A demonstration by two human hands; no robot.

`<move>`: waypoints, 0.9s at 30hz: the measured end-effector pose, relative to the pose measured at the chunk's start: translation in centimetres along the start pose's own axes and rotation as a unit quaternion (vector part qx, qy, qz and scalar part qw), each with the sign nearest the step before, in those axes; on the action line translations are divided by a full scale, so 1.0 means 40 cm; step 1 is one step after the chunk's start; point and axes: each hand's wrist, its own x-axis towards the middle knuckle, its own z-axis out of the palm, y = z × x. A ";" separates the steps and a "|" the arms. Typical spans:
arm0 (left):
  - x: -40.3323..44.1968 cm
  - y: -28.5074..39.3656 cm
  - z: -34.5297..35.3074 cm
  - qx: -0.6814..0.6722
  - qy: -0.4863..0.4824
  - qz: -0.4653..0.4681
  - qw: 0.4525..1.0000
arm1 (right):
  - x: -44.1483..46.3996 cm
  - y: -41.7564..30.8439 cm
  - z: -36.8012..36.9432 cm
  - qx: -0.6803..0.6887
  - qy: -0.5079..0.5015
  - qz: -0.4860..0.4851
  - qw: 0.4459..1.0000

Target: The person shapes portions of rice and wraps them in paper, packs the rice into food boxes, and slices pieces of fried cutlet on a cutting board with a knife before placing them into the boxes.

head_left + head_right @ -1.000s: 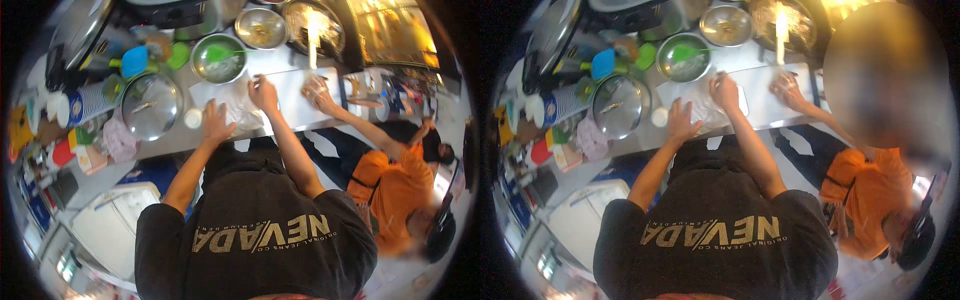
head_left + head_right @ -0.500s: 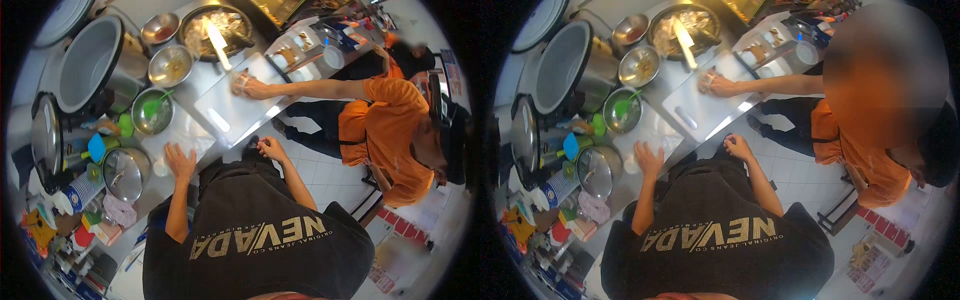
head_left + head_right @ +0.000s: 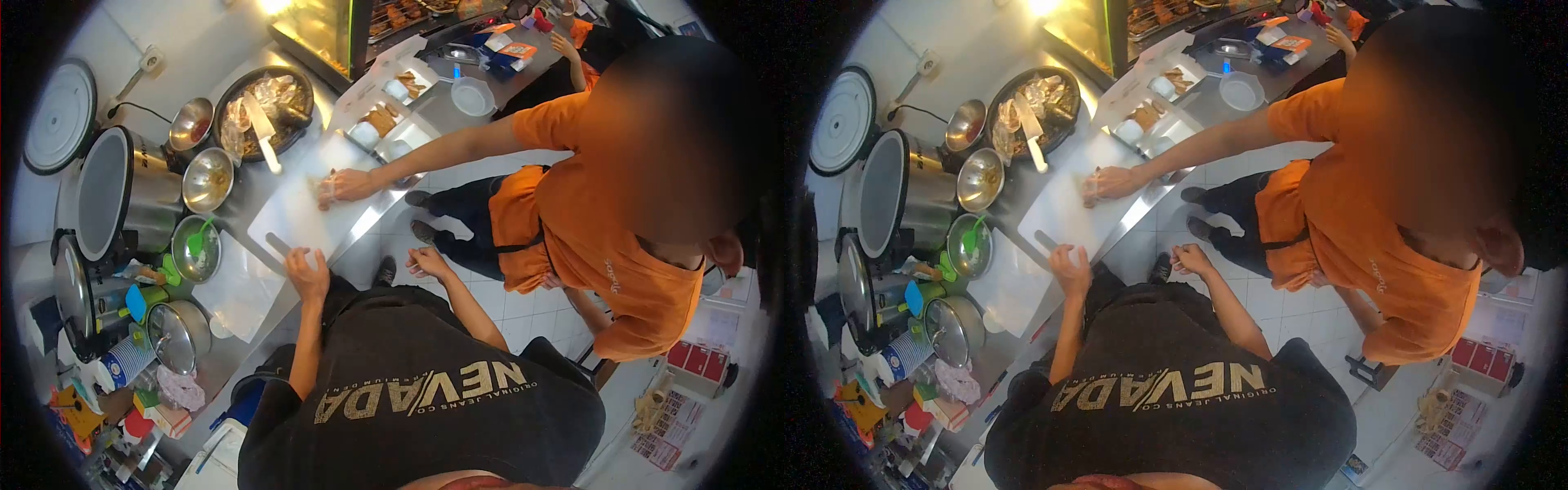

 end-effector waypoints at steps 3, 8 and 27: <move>0.019 0.085 0.064 -0.061 -0.048 -0.008 0.997 | 0.030 -0.001 -0.038 0.052 0.005 0.013 0.999; 0.059 0.079 0.075 -0.140 -0.221 -0.004 0.965 | 0.061 0.036 -0.067 0.087 0.009 0.034 0.996; 0.169 -0.009 0.044 -0.077 -0.375 0.004 0.924 | -0.071 0.446 -0.146 -0.073 0.176 0.206 0.960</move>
